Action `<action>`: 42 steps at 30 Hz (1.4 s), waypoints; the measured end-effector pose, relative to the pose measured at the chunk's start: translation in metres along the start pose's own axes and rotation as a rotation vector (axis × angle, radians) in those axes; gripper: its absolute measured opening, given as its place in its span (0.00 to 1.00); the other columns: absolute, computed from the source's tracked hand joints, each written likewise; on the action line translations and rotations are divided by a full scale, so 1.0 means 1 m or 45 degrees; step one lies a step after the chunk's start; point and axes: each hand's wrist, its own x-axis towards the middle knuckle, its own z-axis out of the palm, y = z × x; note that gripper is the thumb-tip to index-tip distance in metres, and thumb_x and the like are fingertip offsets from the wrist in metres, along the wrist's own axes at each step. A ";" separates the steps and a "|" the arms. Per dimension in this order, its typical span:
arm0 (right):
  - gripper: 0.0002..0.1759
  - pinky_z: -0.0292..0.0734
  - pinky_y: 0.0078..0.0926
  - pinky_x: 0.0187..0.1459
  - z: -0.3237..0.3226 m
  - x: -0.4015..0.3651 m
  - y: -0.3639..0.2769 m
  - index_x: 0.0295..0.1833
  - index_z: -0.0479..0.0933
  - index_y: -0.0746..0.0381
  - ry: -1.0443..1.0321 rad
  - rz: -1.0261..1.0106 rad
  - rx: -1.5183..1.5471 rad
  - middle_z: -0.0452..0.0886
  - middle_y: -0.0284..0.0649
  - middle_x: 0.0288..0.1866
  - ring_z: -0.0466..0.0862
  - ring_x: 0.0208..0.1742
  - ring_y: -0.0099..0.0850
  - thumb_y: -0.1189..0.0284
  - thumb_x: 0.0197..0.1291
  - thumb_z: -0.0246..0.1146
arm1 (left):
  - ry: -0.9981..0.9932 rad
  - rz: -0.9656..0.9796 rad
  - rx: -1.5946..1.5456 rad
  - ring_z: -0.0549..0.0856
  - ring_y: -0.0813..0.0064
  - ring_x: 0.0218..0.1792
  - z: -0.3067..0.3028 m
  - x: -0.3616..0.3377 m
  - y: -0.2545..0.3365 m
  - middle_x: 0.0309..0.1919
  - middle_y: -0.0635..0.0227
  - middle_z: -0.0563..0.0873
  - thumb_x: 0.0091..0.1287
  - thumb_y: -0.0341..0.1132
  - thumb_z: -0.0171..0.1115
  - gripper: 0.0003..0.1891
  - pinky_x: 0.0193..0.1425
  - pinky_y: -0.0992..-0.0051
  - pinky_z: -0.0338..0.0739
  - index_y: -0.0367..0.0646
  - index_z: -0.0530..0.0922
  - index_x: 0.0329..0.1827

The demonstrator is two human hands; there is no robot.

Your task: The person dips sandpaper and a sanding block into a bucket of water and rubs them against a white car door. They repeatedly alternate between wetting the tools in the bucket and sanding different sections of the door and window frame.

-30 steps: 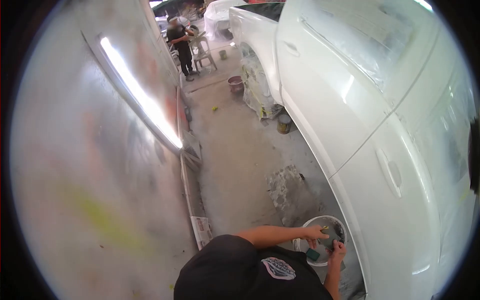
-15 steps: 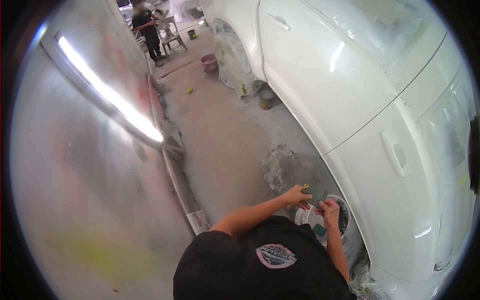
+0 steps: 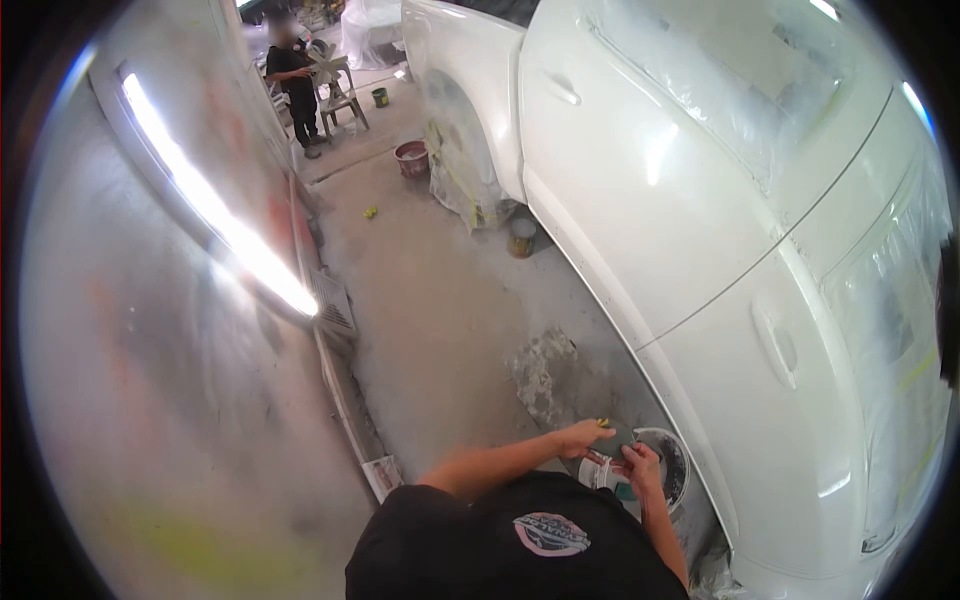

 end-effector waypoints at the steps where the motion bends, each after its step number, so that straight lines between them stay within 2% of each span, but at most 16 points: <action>1: 0.04 0.89 0.31 0.32 0.002 -0.002 -0.003 0.43 0.78 0.62 0.017 0.000 0.024 0.86 0.40 0.36 0.90 0.32 0.33 0.74 0.68 0.67 | -0.059 0.135 0.176 0.82 0.58 0.62 -0.001 -0.001 -0.005 0.58 0.60 0.82 0.75 0.42 0.68 0.23 0.58 0.52 0.90 0.36 0.77 0.65; 4: 0.05 0.86 0.28 0.31 -0.013 0.003 0.006 0.43 0.79 0.61 0.070 -0.127 -0.030 0.84 0.35 0.37 0.85 0.33 0.27 0.73 0.67 0.68 | -0.088 0.221 0.279 0.83 0.58 0.61 0.003 -0.004 -0.003 0.58 0.58 0.83 0.76 0.42 0.67 0.21 0.52 0.58 0.90 0.36 0.78 0.63; 6: 0.05 0.85 0.26 0.31 -0.016 0.009 0.000 0.43 0.79 0.60 0.116 -0.218 -0.043 0.83 0.34 0.38 0.84 0.33 0.25 0.72 0.67 0.68 | 0.019 -0.027 0.007 0.85 0.58 0.59 0.014 -0.002 0.009 0.57 0.57 0.84 0.77 0.42 0.66 0.21 0.51 0.59 0.91 0.35 0.78 0.64; 9: 0.07 0.84 0.26 0.32 -0.012 0.008 -0.011 0.46 0.79 0.59 0.135 -0.315 -0.075 0.83 0.33 0.39 0.83 0.35 0.24 0.71 0.67 0.68 | -0.019 -0.032 -0.031 0.89 0.61 0.52 0.012 0.003 0.016 0.53 0.58 0.86 0.77 0.41 0.65 0.21 0.50 0.62 0.92 0.34 0.78 0.63; 12: 0.08 0.86 0.26 0.31 -0.012 -0.001 -0.014 0.48 0.78 0.59 0.141 -0.328 0.028 0.84 0.34 0.39 0.84 0.34 0.25 0.70 0.69 0.68 | 0.086 0.074 0.042 0.91 0.63 0.35 0.013 0.007 0.020 0.46 0.57 0.87 0.77 0.40 0.65 0.17 0.38 0.65 0.93 0.35 0.81 0.58; 15: 0.08 0.88 0.27 0.31 -0.011 -0.003 -0.013 0.48 0.77 0.60 0.099 -0.248 0.133 0.85 0.36 0.39 0.87 0.34 0.28 0.69 0.71 0.67 | 0.183 0.084 0.106 0.91 0.65 0.34 0.014 0.012 0.020 0.42 0.59 0.86 0.76 0.39 0.66 0.17 0.36 0.67 0.94 0.31 0.81 0.55; 18: 0.09 0.90 0.27 0.30 -0.010 -0.010 -0.006 0.47 0.77 0.61 0.067 -0.110 0.170 0.87 0.39 0.38 0.89 0.32 0.31 0.67 0.72 0.67 | 0.107 0.270 0.367 0.90 0.67 0.37 0.012 0.012 0.011 0.41 0.61 0.85 0.77 0.38 0.65 0.17 0.36 0.67 0.94 0.29 0.80 0.54; 21: 0.09 0.90 0.28 0.30 -0.007 -0.013 0.011 0.46 0.77 0.61 0.114 -0.122 0.166 0.87 0.41 0.37 0.89 0.30 0.31 0.67 0.72 0.67 | 0.070 0.230 0.469 0.89 0.70 0.39 0.016 0.004 0.005 0.41 0.63 0.85 0.77 0.38 0.65 0.16 0.36 0.67 0.94 0.30 0.82 0.54; 25: 0.08 0.91 0.28 0.30 -0.010 -0.018 0.023 0.44 0.77 0.62 0.197 -0.264 0.014 0.88 0.42 0.39 0.89 0.32 0.30 0.70 0.71 0.68 | 0.074 0.186 0.417 0.88 0.73 0.40 0.010 0.007 -0.013 0.42 0.66 0.86 0.77 0.39 0.65 0.16 0.37 0.68 0.93 0.32 0.83 0.56; 30: 0.07 0.92 0.29 0.31 0.006 -0.038 -0.008 0.47 0.78 0.62 0.161 -0.260 0.164 0.87 0.40 0.43 0.90 0.36 0.29 0.73 0.70 0.68 | 0.023 0.137 0.229 0.88 0.75 0.43 0.014 -0.003 0.004 0.45 0.69 0.87 0.77 0.42 0.66 0.16 0.39 0.69 0.92 0.38 0.84 0.57; 33: 0.06 0.92 0.30 0.32 0.008 -0.041 -0.017 0.48 0.79 0.62 0.104 -0.269 0.234 0.87 0.40 0.43 0.89 0.36 0.29 0.74 0.70 0.67 | -0.119 0.020 0.162 0.85 0.69 0.56 0.017 -0.008 0.021 0.56 0.65 0.86 0.76 0.47 0.66 0.25 0.56 0.59 0.90 0.37 0.80 0.66; 36: 0.06 0.92 0.31 0.33 0.010 -0.039 -0.014 0.48 0.79 0.62 0.071 -0.248 0.297 0.87 0.39 0.42 0.89 0.35 0.29 0.75 0.69 0.67 | -0.246 -0.080 0.064 0.85 0.68 0.57 0.013 0.002 0.016 0.58 0.63 0.84 0.76 0.49 0.66 0.28 0.58 0.58 0.88 0.37 0.78 0.69; 38: 0.06 0.92 0.31 0.33 0.007 -0.029 0.000 0.48 0.79 0.62 0.067 -0.213 0.237 0.86 0.39 0.42 0.89 0.35 0.29 0.75 0.69 0.68 | -0.072 -0.115 0.310 0.87 0.71 0.50 0.036 -0.025 0.037 0.52 0.66 0.86 0.78 0.49 0.63 0.22 0.50 0.62 0.90 0.41 0.79 0.64; 40: 0.07 0.92 0.32 0.33 -0.008 -0.014 0.025 0.48 0.79 0.63 0.077 -0.176 0.078 0.86 0.39 0.42 0.89 0.35 0.30 0.75 0.68 0.68 | -0.044 0.020 0.473 0.88 0.72 0.47 0.032 -0.027 0.026 0.48 0.68 0.87 0.80 0.48 0.60 0.19 0.46 0.63 0.91 0.43 0.80 0.61; 41: 0.08 0.92 0.32 0.33 -0.008 -0.013 0.028 0.49 0.79 0.63 0.070 -0.149 0.088 0.86 0.40 0.42 0.89 0.35 0.30 0.75 0.68 0.68 | -0.106 0.174 0.516 0.88 0.72 0.46 0.012 -0.012 -0.008 0.48 0.69 0.87 0.80 0.48 0.60 0.18 0.46 0.62 0.91 0.44 0.80 0.61; 42: 0.08 0.92 0.33 0.33 -0.007 -0.012 0.029 0.49 0.79 0.63 0.063 -0.122 0.094 0.86 0.40 0.41 0.89 0.34 0.30 0.75 0.68 0.68 | -0.111 0.184 0.453 0.88 0.71 0.47 0.006 -0.005 -0.017 0.49 0.69 0.87 0.80 0.48 0.59 0.18 0.47 0.62 0.91 0.44 0.79 0.62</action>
